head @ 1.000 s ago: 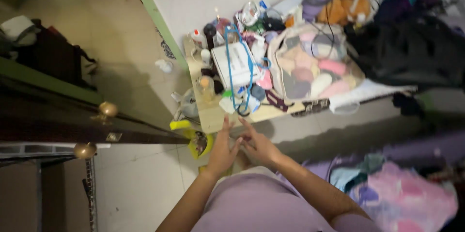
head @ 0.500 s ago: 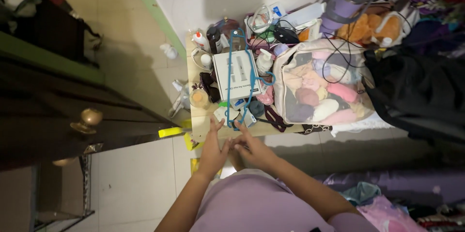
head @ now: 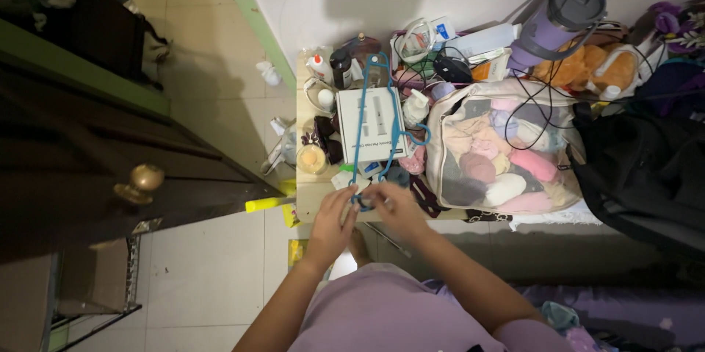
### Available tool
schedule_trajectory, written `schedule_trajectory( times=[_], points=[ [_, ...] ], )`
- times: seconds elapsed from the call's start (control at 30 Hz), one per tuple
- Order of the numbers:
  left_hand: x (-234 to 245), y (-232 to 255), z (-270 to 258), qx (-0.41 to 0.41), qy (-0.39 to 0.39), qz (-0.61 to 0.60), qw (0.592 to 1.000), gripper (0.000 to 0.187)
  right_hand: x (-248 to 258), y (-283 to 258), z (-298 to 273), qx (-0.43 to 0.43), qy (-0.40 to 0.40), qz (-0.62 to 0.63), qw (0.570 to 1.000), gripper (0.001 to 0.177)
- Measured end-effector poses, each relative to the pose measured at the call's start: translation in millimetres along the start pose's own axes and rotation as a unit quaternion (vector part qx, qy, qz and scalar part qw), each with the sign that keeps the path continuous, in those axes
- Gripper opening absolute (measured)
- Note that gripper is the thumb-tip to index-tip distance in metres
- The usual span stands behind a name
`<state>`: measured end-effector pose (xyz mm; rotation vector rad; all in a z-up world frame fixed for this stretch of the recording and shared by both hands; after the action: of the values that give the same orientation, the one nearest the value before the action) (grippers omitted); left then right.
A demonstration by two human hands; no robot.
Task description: The person moves a metal shelving unit across the room and repositions it against a wall. They then carry a white plastic storage unit with a photo on top and place it in a corner. The person handles the shelving unit and storage unit by hand without tools.
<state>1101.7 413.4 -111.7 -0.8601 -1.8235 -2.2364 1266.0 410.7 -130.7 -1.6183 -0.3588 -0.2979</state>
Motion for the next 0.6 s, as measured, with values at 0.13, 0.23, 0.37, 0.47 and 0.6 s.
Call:
schedule_trajectory(
  times=[0.13,0.23,0.37,0.47,0.6],
  points=[
    [-12.6,16.8,21.5,-0.048,-0.032,-0.005,0.998,0.035,47.7,8.0,20.1,0.046,0.097,0.023,0.994,0.012],
    [-21.2,22.6,37.2,-0.063,-0.051,-0.002,0.997,0.04,55.4,30.3,28.6,-0.042,0.082,-0.005,0.996,0.015],
    [-29.0,19.8,48.3,-0.065,-0.059,0.006,0.996,0.043,41.7,32.8,26.3,0.007,0.035,0.008,0.999,0.017],
    [-31.0,13.1,50.1,-0.056,-0.054,0.009,0.997,0.04,27.2,32.4,21.8,0.004,0.008,0.036,0.999,0.021],
    [-29.3,2.7,44.5,-0.039,-0.055,0.0,0.998,0.031,21.2,15.5,19.1,0.016,0.005,0.018,1.0,0.018]
  ],
)
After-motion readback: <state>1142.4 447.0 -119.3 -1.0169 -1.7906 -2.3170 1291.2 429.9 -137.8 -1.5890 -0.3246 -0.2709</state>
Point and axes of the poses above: each hand's wrist, its own z-axis towards the middle knuckle, its own x-axis out of the back of the hand, y = z × x, the point moved 8 cm from there along z, towards the middle knuckle, and after that the axes turned 4 degrees about -x, right-handed, at the moved point
